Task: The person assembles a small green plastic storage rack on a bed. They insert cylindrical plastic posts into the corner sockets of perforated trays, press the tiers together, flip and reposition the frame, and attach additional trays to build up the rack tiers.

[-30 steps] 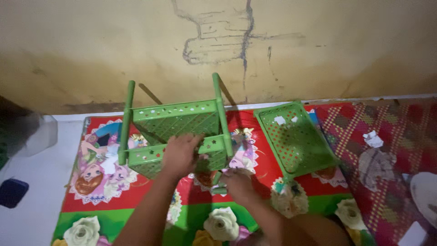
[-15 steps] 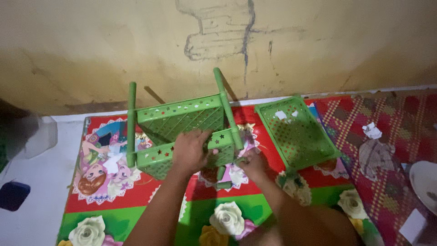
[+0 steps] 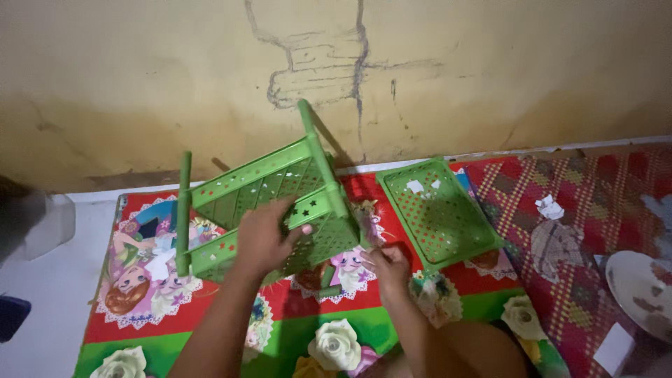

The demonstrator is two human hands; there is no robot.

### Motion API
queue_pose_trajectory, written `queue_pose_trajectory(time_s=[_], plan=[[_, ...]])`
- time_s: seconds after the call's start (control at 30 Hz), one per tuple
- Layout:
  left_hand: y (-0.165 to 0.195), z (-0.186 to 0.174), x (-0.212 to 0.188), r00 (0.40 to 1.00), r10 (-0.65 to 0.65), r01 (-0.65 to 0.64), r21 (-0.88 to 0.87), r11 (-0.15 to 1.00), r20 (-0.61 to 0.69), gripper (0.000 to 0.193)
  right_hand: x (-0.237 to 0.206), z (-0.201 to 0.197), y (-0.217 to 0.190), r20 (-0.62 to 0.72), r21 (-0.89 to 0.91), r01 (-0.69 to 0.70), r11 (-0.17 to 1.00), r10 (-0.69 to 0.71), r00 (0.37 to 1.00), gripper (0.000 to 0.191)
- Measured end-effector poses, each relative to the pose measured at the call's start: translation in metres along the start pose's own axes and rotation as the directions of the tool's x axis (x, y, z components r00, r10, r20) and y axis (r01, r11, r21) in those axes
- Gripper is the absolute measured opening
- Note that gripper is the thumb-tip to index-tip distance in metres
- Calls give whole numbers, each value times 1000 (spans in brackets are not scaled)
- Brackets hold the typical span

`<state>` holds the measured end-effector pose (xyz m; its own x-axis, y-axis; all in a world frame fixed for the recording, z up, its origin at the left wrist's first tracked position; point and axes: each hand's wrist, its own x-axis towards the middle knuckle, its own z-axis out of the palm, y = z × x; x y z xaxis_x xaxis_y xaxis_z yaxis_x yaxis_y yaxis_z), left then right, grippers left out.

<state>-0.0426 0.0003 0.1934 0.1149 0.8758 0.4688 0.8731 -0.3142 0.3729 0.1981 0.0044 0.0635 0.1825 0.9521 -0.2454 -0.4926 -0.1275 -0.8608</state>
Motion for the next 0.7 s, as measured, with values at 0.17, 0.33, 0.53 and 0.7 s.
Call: queue_pose_trajectory(time_s=[0.17,0.33,0.53,0.7], plan=[[-10,-9,-21,984,-177,167,-256,952,-13,65,10,-8,-16,69,229,201,952,-222,973,14],[-31,35,-50,962,-256,114,-710,695,-95,71,21,-15,-34,107,131,465,876,-479,871,19],[-70,100,-77,900,-422,298,-857,419,106,68,18,-7,-56,131,-249,604,757,-592,795,19],[-83,91,-83,853,-499,421,-765,488,151,63,20,10,-67,177,-518,580,629,-584,792,28]])
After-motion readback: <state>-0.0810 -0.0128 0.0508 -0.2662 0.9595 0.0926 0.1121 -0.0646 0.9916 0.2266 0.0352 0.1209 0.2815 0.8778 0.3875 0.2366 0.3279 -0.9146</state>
